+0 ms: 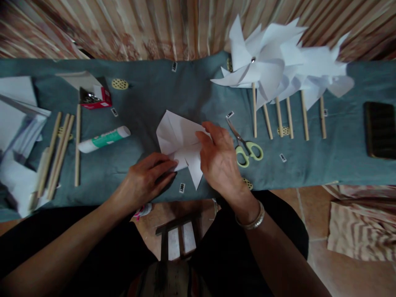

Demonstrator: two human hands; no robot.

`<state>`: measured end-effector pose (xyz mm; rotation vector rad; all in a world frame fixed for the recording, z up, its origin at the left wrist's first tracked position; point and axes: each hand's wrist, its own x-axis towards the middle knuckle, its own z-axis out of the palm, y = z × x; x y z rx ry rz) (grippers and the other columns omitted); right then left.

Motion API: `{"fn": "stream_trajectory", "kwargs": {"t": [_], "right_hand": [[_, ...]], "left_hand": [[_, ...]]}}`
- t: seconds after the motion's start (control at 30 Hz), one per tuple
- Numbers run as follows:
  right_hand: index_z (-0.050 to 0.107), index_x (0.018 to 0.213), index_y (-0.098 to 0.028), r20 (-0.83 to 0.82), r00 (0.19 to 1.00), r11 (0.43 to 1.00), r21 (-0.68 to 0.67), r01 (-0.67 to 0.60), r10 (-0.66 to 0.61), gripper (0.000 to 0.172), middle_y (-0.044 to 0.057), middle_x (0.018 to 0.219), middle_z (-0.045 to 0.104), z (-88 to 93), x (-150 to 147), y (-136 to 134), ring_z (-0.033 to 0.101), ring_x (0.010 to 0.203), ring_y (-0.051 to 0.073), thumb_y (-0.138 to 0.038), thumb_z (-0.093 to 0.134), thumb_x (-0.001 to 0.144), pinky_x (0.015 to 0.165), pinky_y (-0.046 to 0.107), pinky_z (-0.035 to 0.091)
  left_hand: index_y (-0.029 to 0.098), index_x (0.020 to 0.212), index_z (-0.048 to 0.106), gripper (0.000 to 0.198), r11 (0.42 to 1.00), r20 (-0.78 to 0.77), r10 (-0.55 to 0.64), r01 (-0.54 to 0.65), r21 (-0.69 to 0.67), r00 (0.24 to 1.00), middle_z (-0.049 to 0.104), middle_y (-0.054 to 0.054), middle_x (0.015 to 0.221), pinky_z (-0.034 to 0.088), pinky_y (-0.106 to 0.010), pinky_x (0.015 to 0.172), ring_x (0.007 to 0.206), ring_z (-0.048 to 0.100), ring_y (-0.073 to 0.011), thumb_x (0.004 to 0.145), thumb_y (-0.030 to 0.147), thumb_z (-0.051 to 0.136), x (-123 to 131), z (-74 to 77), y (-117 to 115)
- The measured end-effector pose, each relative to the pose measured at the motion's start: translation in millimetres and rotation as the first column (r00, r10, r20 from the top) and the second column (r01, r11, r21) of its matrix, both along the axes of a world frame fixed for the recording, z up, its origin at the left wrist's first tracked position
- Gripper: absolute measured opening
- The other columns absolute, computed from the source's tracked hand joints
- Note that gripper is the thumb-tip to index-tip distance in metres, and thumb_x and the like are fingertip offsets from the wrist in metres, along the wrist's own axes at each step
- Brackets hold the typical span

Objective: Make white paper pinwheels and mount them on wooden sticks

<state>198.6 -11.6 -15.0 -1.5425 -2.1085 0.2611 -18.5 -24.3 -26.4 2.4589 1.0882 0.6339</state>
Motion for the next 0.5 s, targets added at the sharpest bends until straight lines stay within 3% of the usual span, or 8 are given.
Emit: {"fn": "stream_trajectory", "kwargs": {"t": [0.17,0.33,0.5], "right_hand": [[0.056,0.133,-0.025,0.021,0.998,0.994,-0.089,0.063,-0.061,0.042,0.011,0.137,0.059,1.5,9,9,0.052,0.129,0.031,-0.02,0.04,0.094,0.109,0.057,0.043],[0.057,0.13,-0.007,0.061,0.996,0.992,-0.104,0.064,-0.058,0.042,0.022,0.129,0.063,1.3,13,15,0.058,0.123,0.034,-0.026,0.043,0.095,0.107,0.054,0.045],[0.063,0.124,-0.017,-0.055,0.986,0.976,-0.163,0.146,-0.157,0.037,0.011,0.107,0.074,5.4,20,20,0.07,0.098,0.027,-0.029,0.052,0.09,0.092,0.048,0.055]], "left_hand": [[0.009,0.105,0.064,0.017,1.0,-0.009,-0.019,0.019,0.013,1.0,0.065,-0.012,0.1,0.061,-0.033,0.075,0.088,0.066,-0.0206,0.092,0.015,0.056,0,1.9,0],[0.01,0.105,0.063,0.016,0.999,-0.018,-0.024,0.024,0.03,1.0,0.065,-0.011,0.1,0.06,-0.032,0.075,0.088,0.066,-0.0203,0.091,0.015,0.057,-1,4.0,0],[0.01,0.106,0.063,0.017,0.997,-0.01,-0.041,0.042,0.058,0.999,0.065,-0.012,0.102,0.06,-0.034,0.077,0.09,0.066,-0.0213,0.09,0.013,0.058,-4,4.4,4]]}}
